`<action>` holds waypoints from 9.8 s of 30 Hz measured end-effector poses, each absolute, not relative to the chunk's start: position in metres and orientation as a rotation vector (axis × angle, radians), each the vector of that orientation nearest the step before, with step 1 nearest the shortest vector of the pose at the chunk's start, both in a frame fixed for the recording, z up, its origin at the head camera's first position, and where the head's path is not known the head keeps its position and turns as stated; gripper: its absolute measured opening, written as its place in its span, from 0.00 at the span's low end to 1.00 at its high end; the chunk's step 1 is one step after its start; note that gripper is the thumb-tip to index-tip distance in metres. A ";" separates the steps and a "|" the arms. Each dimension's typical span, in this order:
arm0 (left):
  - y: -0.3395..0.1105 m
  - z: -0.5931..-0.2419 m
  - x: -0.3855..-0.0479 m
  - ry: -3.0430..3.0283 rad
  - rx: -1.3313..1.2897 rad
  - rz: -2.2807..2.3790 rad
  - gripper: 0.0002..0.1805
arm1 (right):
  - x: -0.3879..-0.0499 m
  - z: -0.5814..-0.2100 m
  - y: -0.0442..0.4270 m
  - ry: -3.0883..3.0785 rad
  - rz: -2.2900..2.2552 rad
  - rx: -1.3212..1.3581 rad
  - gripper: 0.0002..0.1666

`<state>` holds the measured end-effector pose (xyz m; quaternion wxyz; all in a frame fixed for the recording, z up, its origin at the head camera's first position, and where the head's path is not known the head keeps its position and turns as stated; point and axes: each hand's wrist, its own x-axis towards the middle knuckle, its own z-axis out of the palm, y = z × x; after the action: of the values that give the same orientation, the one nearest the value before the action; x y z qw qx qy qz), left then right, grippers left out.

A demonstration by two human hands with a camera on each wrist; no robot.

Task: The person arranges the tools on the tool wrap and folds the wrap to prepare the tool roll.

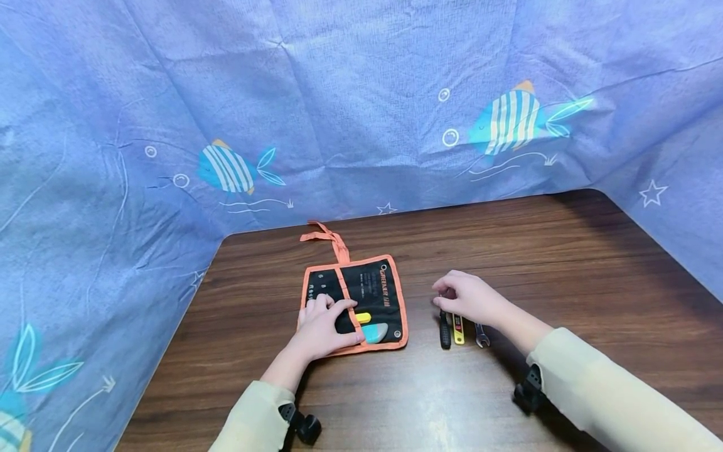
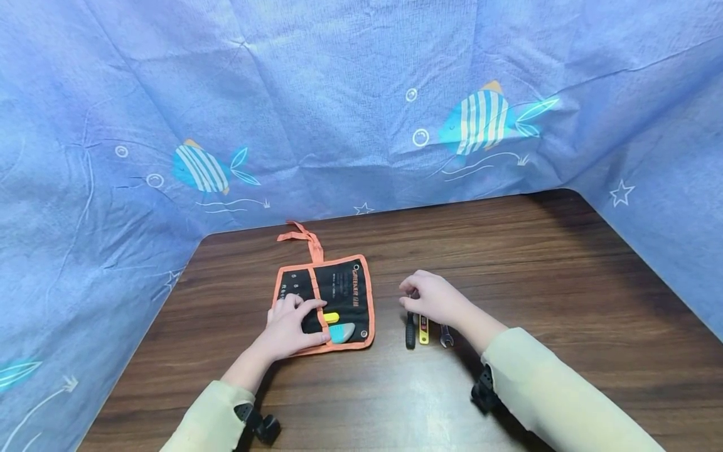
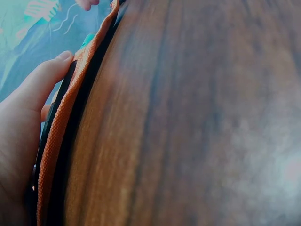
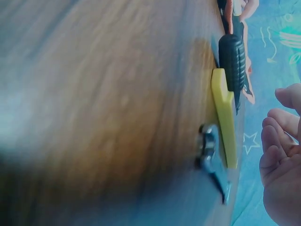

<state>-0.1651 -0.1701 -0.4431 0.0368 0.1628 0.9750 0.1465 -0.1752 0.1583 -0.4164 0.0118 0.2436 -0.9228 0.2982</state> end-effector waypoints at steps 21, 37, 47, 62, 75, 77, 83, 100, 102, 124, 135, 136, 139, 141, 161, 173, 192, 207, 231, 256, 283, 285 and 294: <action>-0.170 -0.446 -0.165 2.990 0.450 0.571 0.41 | -0.160 -0.431 0.195 -2.850 0.935 0.646 0.15; -0.172 -0.447 -0.165 2.997 0.462 0.577 0.40 | -0.149 -0.434 0.210 -2.890 0.853 0.697 0.23; -0.173 -0.448 -0.165 3.010 0.478 0.568 0.40 | -0.139 -0.439 0.216 -2.956 0.845 0.772 0.30; -0.173 -0.449 -0.166 3.007 0.473 0.557 0.40 | -0.136 -0.433 0.223 -3.040 0.742 0.770 0.36; -0.174 -0.450 -0.166 2.998 0.471 0.579 0.41 | -0.131 -0.429 0.217 -3.080 0.900 0.620 0.38; -0.174 -0.450 -0.166 2.997 0.467 0.577 0.40 | -0.129 -0.429 0.215 -3.077 0.891 0.600 0.37; -0.173 -0.449 -0.166 2.989 0.454 0.583 0.40 | -0.124 -0.428 0.210 -3.071 0.797 0.558 0.35; -0.172 -0.445 -0.166 2.994 0.473 0.570 0.41 | -0.121 -0.427 0.206 -3.023 0.795 0.466 0.33; -0.171 -0.444 -0.166 2.993 0.476 0.572 0.41 | -0.122 -0.428 0.208 -3.016 0.825 0.455 0.33; -0.171 -0.445 -0.164 2.990 0.456 0.555 0.40 | -0.134 -0.428 0.225 -2.949 0.829 0.402 0.25; -0.171 -0.445 -0.165 2.991 0.461 0.556 0.40 | -0.149 -0.435 0.237 -2.925 0.862 0.330 0.22; -0.171 -0.445 -0.165 2.991 0.459 0.554 0.40 | -0.151 -0.437 0.238 -2.921 0.860 0.333 0.22; -0.170 -0.444 -0.165 2.992 0.459 0.551 0.40 | -0.155 -0.440 0.240 -2.906 0.851 0.336 0.21; -0.170 -0.445 -0.165 2.992 0.461 0.549 0.40 | -0.158 -0.442 0.240 -2.899 0.862 0.331 0.20; -0.172 -0.448 -0.165 3.009 0.484 0.551 0.41 | -0.180 -0.439 0.226 -2.900 0.960 0.156 0.14; -0.172 -0.448 -0.166 3.006 0.496 0.559 0.41 | -0.194 -0.440 0.222 -2.878 1.088 0.041 0.14; -0.173 -0.449 -0.166 3.001 0.475 0.582 0.40 | -0.198 -0.430 0.181 -2.827 1.241 0.295 0.13; -0.172 -0.447 -0.167 2.999 0.483 0.573 0.40 | -0.204 -0.418 0.138 -2.928 1.296 0.514 0.08; -0.173 -0.450 -0.168 2.991 0.510 0.574 0.40 | -0.216 -0.411 0.088 -3.015 1.219 0.836 0.04; -0.174 -0.448 -0.167 2.977 0.513 0.589 0.39 | -0.221 -0.417 0.061 -3.036 1.215 0.925 0.03; -0.174 -0.448 -0.168 2.976 0.512 0.601 0.41 | -0.212 -0.427 0.043 -3.003 0.903 0.915 0.04; -0.173 -0.447 -0.167 2.971 0.513 0.602 0.40 | -0.211 -0.427 0.045 -3.017 0.909 0.902 0.05; -0.173 -0.446 -0.168 2.969 0.517 0.566 0.39 | -0.212 -0.425 0.069 -2.969 0.897 0.938 0.08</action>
<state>-0.1682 -0.1726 -0.4455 0.0377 0.1685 0.9676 0.1844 -0.2119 0.0686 -0.4253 -0.0492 0.2892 -0.9151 0.2766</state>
